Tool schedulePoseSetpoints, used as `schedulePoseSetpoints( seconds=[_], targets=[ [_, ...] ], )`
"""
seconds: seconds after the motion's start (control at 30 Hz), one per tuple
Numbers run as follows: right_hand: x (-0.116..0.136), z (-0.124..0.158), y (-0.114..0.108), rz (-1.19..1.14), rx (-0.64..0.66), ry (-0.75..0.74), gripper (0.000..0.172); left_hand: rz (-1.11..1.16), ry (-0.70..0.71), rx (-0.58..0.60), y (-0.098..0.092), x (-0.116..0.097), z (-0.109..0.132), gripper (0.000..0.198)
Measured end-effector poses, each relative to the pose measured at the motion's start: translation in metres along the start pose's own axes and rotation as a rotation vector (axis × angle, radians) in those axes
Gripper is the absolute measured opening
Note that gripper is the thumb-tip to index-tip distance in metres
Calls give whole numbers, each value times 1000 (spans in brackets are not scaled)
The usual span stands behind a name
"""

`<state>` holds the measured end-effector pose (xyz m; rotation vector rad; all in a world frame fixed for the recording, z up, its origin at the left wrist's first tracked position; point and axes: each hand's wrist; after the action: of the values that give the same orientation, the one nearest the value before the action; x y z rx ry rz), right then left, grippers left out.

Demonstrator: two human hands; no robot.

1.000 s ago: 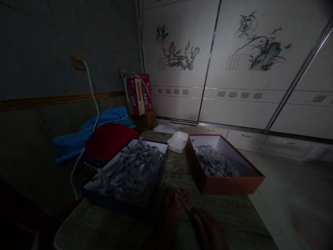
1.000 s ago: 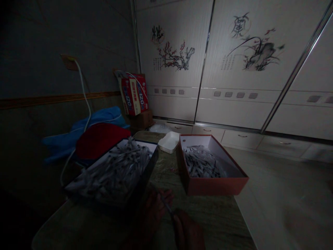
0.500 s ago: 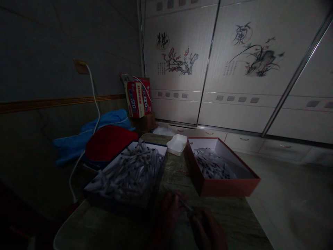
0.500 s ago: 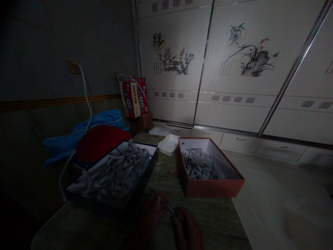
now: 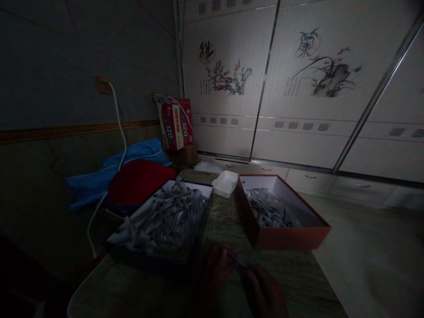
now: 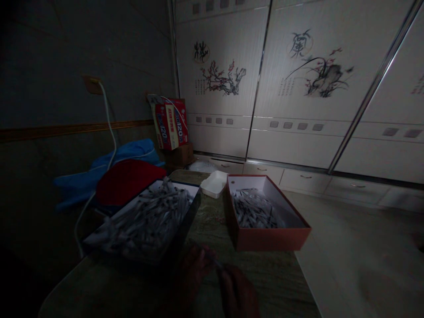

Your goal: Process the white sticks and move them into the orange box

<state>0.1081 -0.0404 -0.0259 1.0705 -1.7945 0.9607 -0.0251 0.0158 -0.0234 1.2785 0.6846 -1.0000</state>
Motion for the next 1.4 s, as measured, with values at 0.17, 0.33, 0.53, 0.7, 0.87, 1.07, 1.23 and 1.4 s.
schedulePoseSetpoints(
  seconds=[0.17, 0.33, 0.53, 0.7, 0.87, 1.07, 1.23, 1.4],
  targets=[
    [0, -3, -7, 9, 135, -1, 45, -43, -15, 1, 1, -3, 0, 34],
    [2, -1, -4, -26, 68, 60, 39, -20, -6, 28, -2, 0, -1, 31],
    [-7, 0, -5, 7, 131, 21, 46, -8, 7, 22, 1, -3, 1, 31],
    [-5, -1, -6, 1, 90, 54, 35, -2, -16, 31, 2, -7, 3, 32],
    [-7, -2, -7, 17, 163, 35, 42, -39, 2, 59, -2, -1, 0, 28],
    [-8, 1, -5, -47, 91, 48, 39, -8, -7, 47, -1, -3, 0, 28],
    [-11, 2, -3, -27, 87, 54, 41, -38, -20, 49, 2, -8, 3, 30],
    [-13, 1, -4, 2, 97, 39, 42, -20, -13, 3, 3, -5, 2, 31]
  ],
)
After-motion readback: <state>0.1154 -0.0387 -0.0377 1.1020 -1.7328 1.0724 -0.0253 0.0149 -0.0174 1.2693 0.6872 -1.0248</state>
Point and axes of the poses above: each hand's wrist, its own z-axis away from the middle knuckle, its own y-axis out of the palm, x = y × z, and after that the axes turned 15 degrees about -z, right-handed
